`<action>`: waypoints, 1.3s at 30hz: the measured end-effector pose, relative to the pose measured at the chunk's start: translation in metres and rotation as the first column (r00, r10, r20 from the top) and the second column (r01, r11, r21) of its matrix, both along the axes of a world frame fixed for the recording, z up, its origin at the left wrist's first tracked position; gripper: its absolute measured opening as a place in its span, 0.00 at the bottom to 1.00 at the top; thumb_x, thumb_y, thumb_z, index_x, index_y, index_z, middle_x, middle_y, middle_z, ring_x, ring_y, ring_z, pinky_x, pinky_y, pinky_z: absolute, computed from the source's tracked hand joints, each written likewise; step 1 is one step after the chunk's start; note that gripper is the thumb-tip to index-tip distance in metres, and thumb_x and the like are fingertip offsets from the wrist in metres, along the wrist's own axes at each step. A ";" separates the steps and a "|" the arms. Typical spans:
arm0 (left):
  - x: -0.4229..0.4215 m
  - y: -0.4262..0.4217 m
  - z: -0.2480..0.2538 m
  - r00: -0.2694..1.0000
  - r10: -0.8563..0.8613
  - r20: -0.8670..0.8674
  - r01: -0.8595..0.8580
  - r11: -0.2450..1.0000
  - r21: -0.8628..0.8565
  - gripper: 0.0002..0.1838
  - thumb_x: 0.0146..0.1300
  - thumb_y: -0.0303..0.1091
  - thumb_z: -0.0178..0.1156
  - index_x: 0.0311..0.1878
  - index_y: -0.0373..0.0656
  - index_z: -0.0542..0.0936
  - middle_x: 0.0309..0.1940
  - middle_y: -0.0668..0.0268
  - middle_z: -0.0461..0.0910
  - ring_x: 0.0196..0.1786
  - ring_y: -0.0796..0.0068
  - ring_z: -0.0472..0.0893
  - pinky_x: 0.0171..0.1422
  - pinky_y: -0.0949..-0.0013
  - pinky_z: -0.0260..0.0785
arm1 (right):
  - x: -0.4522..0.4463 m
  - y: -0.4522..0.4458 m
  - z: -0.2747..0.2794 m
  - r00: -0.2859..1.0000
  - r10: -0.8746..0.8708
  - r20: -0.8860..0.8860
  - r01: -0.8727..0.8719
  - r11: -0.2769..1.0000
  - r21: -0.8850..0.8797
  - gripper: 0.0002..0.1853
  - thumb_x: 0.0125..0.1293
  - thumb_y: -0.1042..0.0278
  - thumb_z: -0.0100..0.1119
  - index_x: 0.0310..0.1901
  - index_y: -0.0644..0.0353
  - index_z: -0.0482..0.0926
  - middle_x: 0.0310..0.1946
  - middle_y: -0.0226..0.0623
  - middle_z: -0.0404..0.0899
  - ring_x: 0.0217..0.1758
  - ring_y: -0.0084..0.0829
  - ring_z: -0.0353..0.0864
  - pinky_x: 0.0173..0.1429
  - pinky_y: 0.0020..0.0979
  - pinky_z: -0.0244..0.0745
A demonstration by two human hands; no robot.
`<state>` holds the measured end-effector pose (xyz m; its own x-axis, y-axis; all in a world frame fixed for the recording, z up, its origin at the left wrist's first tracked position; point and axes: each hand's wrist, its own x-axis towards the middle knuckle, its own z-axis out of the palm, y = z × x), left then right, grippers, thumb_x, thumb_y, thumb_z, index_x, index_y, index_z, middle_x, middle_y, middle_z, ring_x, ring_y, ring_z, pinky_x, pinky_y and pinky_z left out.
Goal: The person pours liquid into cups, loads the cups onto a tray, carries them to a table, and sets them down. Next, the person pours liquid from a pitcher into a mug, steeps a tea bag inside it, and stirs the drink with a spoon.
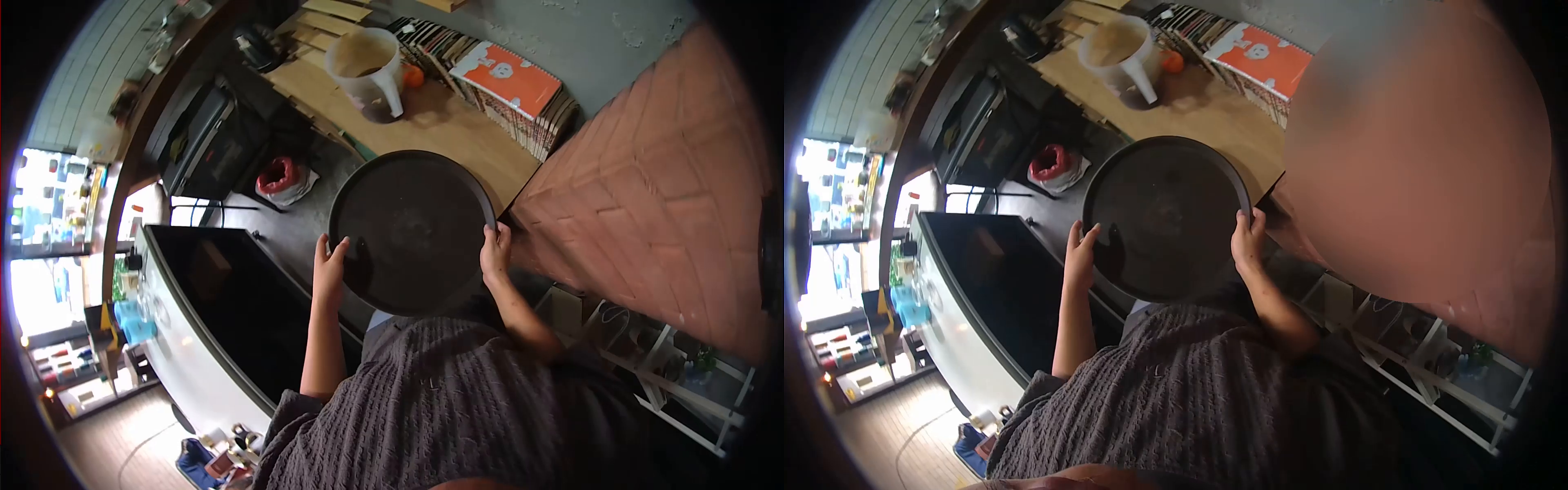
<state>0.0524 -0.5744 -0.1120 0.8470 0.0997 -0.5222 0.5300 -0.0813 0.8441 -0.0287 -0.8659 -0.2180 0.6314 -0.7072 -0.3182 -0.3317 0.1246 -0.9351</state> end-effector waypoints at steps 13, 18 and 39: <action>0.173 -0.046 -0.086 0.949 -0.274 -0.156 0.270 0.962 -0.049 0.31 0.62 0.32 0.60 0.68 0.36 0.63 0.44 0.59 0.80 0.43 0.72 0.82 0.45 0.71 0.75 | 0.060 -0.020 -0.033 0.964 -0.238 -0.116 0.195 0.935 -0.296 0.26 0.62 0.62 0.61 0.54 0.70 0.66 0.50 0.51 0.69 0.54 0.44 0.70 0.60 0.40 0.64; 0.231 -0.052 -0.114 0.868 -0.482 -0.116 0.479 0.876 -0.057 0.29 0.62 0.32 0.60 0.65 0.33 0.66 0.45 0.60 0.80 0.44 0.72 0.82 0.46 0.71 0.74 | 0.077 -0.008 -0.047 0.926 -0.378 -0.026 0.340 0.859 -0.383 0.25 0.59 0.60 0.64 0.52 0.69 0.70 0.48 0.51 0.70 0.54 0.46 0.70 0.60 0.41 0.64; 0.310 -0.117 -0.110 0.604 -0.747 -0.277 0.726 0.659 -0.194 0.16 0.61 0.41 0.61 0.50 0.46 0.79 0.34 0.75 0.77 0.34 0.84 0.71 0.40 0.76 0.61 | 0.110 -0.005 -0.037 0.741 -0.628 -0.236 0.541 0.768 -0.343 0.31 0.60 0.55 0.62 0.60 0.67 0.71 0.59 0.55 0.67 0.64 0.49 0.66 0.68 0.42 0.60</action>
